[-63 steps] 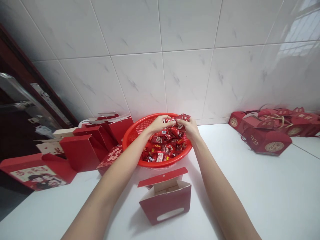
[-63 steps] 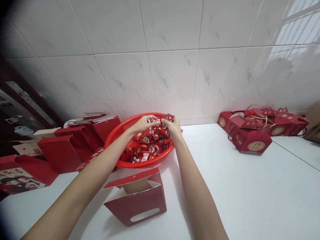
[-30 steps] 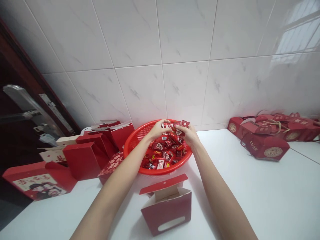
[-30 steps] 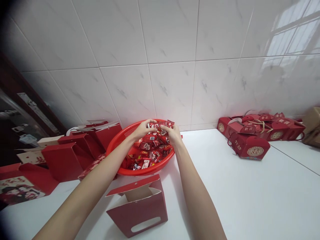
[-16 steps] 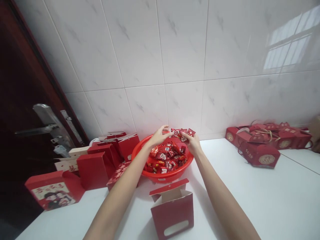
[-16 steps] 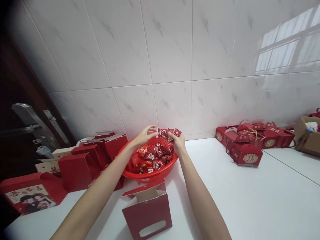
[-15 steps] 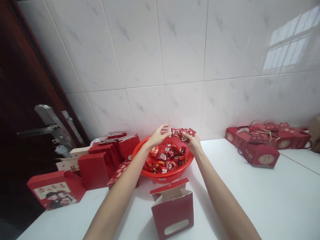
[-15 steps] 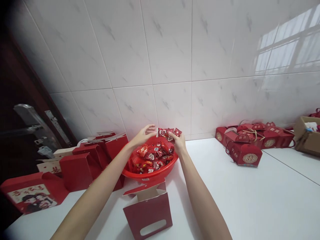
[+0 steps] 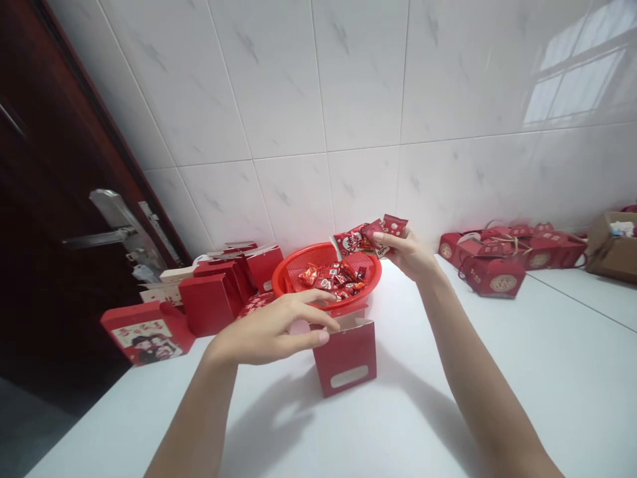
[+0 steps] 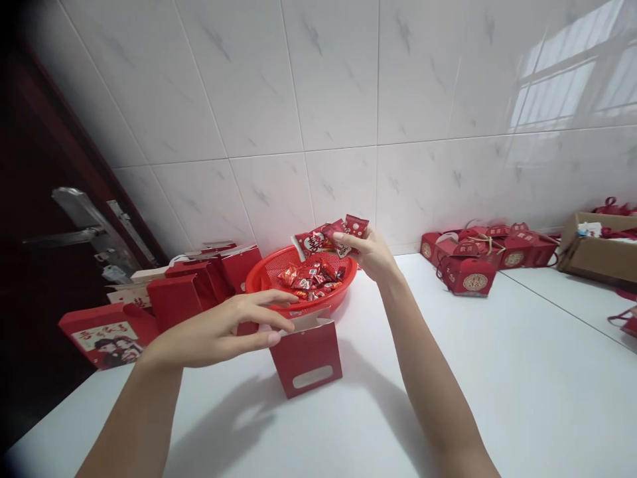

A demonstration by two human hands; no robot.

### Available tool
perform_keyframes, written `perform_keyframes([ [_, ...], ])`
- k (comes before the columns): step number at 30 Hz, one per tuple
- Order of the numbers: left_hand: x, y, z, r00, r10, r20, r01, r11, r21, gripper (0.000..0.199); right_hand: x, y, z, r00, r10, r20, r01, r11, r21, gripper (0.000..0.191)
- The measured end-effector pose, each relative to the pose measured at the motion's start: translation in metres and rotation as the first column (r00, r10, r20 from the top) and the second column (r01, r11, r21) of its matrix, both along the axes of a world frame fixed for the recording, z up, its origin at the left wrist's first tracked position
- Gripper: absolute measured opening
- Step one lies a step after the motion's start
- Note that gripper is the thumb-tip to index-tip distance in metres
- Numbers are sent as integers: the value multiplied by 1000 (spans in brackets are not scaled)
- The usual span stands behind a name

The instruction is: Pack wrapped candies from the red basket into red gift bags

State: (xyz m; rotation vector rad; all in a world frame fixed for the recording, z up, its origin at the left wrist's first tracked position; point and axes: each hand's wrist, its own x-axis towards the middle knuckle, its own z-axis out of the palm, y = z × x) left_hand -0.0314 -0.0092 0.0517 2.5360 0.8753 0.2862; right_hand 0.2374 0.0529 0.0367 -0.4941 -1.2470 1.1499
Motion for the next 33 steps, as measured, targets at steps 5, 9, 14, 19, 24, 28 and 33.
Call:
perform_keyframes([
  [5,9,-3,-15,997,43,61,-43,999,9,31,3,-32,5,978,95,188,-106,993,49,23],
  [9,16,-1,-26,977,89,191,-94,995,16,27,4,-43,4,931,153,330,-187,979,75,22],
  [14,19,3,-34,968,138,211,-148,988,34,25,8,-50,7,890,124,440,-174,982,76,27],
  [19,20,6,-39,955,144,258,-160,986,41,41,12,-60,14,869,95,486,-142,988,61,32],
  [24,25,5,-40,951,177,253,-192,981,35,19,13,-67,19,838,84,539,-125,991,39,29],
  [28,25,3,-39,954,175,242,-166,985,-56,23,14,-67,18,796,62,602,-105,994,37,25],
  [33,24,1,-39,954,218,207,-193,972,-136,65,14,-69,18,675,-19,737,-148,976,161,21],
])
